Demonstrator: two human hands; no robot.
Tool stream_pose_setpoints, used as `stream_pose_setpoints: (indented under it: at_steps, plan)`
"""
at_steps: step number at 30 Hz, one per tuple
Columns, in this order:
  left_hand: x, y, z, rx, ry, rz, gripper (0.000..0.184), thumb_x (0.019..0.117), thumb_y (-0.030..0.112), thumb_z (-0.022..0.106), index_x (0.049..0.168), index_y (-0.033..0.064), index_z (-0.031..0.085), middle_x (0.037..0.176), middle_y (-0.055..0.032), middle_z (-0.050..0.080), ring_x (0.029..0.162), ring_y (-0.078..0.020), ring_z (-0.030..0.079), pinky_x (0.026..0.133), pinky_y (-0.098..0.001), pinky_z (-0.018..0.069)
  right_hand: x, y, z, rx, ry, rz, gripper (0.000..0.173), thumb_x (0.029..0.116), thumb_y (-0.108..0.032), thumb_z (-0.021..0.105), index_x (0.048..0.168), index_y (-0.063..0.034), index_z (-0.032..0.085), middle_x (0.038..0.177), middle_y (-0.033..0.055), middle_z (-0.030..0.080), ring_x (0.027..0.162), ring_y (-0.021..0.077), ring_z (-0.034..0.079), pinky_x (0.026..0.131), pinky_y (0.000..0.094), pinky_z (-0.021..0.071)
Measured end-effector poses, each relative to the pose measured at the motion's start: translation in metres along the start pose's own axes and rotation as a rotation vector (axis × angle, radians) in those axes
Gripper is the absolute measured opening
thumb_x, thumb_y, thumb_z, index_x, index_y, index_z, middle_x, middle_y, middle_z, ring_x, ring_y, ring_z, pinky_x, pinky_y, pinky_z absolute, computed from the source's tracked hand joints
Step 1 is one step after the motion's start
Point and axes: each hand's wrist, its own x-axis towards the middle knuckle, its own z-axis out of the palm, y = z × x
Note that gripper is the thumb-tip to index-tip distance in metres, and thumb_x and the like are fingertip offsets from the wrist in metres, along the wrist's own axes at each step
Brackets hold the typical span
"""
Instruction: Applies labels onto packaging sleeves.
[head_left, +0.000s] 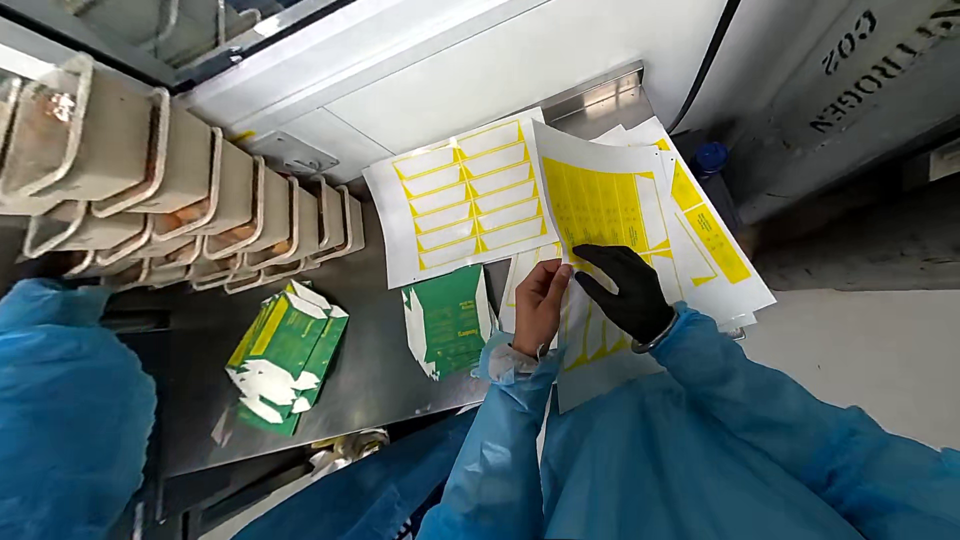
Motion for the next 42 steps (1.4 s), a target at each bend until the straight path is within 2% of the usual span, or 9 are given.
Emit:
stream_pose_setpoints:
  at_steps: [3,13,17,21,24,28,34,39,42]
  plan:
    - [0.0,0.001,0.008,-0.045,0.006,0.044,0.022,0.1033,0.012,0.061,0.126,0.0096,0.063,0.097,-0.0012,0.07,0.084,-0.0075,0.066,0.077,-0.0242,0.0563,-0.004,-0.004,-0.004,0.067,0.047,0.039,0.026,0.0989,-0.024,0.069,0.122,-0.0145,0.075,0.122,-0.0008,0.074,0.115,0.0127,0.067,0.1,0.0341,0.0557]
    - [-0.001,0.002,0.031,-0.027,0.06,0.061,0.012,0.102,0.012,0.063,0.113,0.0085,0.067,0.086,0.0003,0.068,0.073,-0.0058,0.063,0.065,-0.0202,0.0546,-0.003,0.003,-0.016,0.269,0.074,0.022,0.015,0.0951,-0.011,0.071,0.107,-0.0055,0.077,0.104,0.0043,0.075,0.098,0.0121,0.07,0.088,0.0306,0.0609]
    - [0.002,0.003,0.037,-0.055,0.09,0.051,0.011,0.1003,0.006,0.064,0.109,0.0017,0.067,0.086,-0.0024,0.07,0.074,-0.0067,0.065,0.069,-0.0215,0.0565,0.002,0.009,-0.022,0.249,0.058,-0.021,0.011,0.0941,-0.012,0.073,0.102,-0.0066,0.078,0.097,0.0024,0.075,0.092,0.0098,0.07,0.084,0.0277,0.0605]
    - [-0.006,0.011,0.044,-0.018,0.163,0.01,0.009,0.1005,0.009,0.065,0.109,0.0063,0.067,0.088,-0.0015,0.071,0.076,-0.007,0.067,0.07,-0.0212,0.0569,0.008,0.012,-0.025,0.183,0.008,-0.102,0.013,0.0947,-0.017,0.073,0.103,-0.0084,0.079,0.097,0.0023,0.076,0.091,0.0098,0.07,0.083,0.028,0.0603]
    - [-0.003,0.009,0.046,-0.037,0.185,0.047,0.01,0.1,0.008,0.065,0.108,0.0013,0.068,0.089,-0.0052,0.072,0.078,-0.0104,0.069,0.073,-0.0243,0.0592,0.01,0.013,-0.026,0.193,0.015,-0.103,0.011,0.0946,-0.014,0.072,0.1,-0.008,0.08,0.095,0.0018,0.076,0.091,0.009,0.07,0.082,0.0265,0.0599]
    - [-0.008,0.01,0.04,0.003,0.075,0.027,0.013,0.1035,0.014,0.062,0.114,0.0089,0.065,0.092,-0.0015,0.068,0.078,-0.0085,0.065,0.07,-0.0221,0.0558,0.01,0.017,-0.027,0.291,0.013,-0.089,0.009,0.0941,-0.009,0.071,0.097,-0.004,0.078,0.091,0.004,0.075,0.086,0.0104,0.07,0.08,0.028,0.0608]
    - [-0.006,0.007,0.027,-0.044,0.003,0.056,0.013,0.1032,0.011,0.061,0.115,0.0076,0.066,0.09,-0.0025,0.067,0.077,-0.0093,0.063,0.068,-0.0225,0.0544,0.025,0.023,-0.039,0.455,-0.184,-0.04,0.009,0.094,-0.008,0.072,0.1,-0.0048,0.078,0.098,0.0035,0.075,0.09,0.0124,0.07,0.083,0.0301,0.061]
    - [-0.002,0.011,0.022,-0.079,-0.035,0.051,0.018,0.1045,0.011,0.058,0.12,0.0057,0.067,0.096,-0.0041,0.07,0.083,-0.0104,0.066,0.074,-0.0254,0.0572,0.042,0.024,-0.047,0.314,-0.236,-0.161,0.008,0.0962,-0.01,0.069,0.099,-0.0057,0.076,0.096,0.0027,0.073,0.094,0.0115,0.068,0.087,0.0291,0.0585]
    - [0.003,0.013,0.014,-0.073,-0.05,0.031,0.024,0.1049,0.011,0.057,0.127,0.006,0.066,0.102,-0.0047,0.071,0.087,-0.0108,0.068,0.078,-0.0266,0.0587,0.051,0.031,-0.051,0.232,-0.265,-0.183,0.011,0.0987,-0.012,0.064,0.101,-0.0039,0.071,0.095,0.0047,0.069,0.089,0.0112,0.066,0.081,0.0279,0.0586]
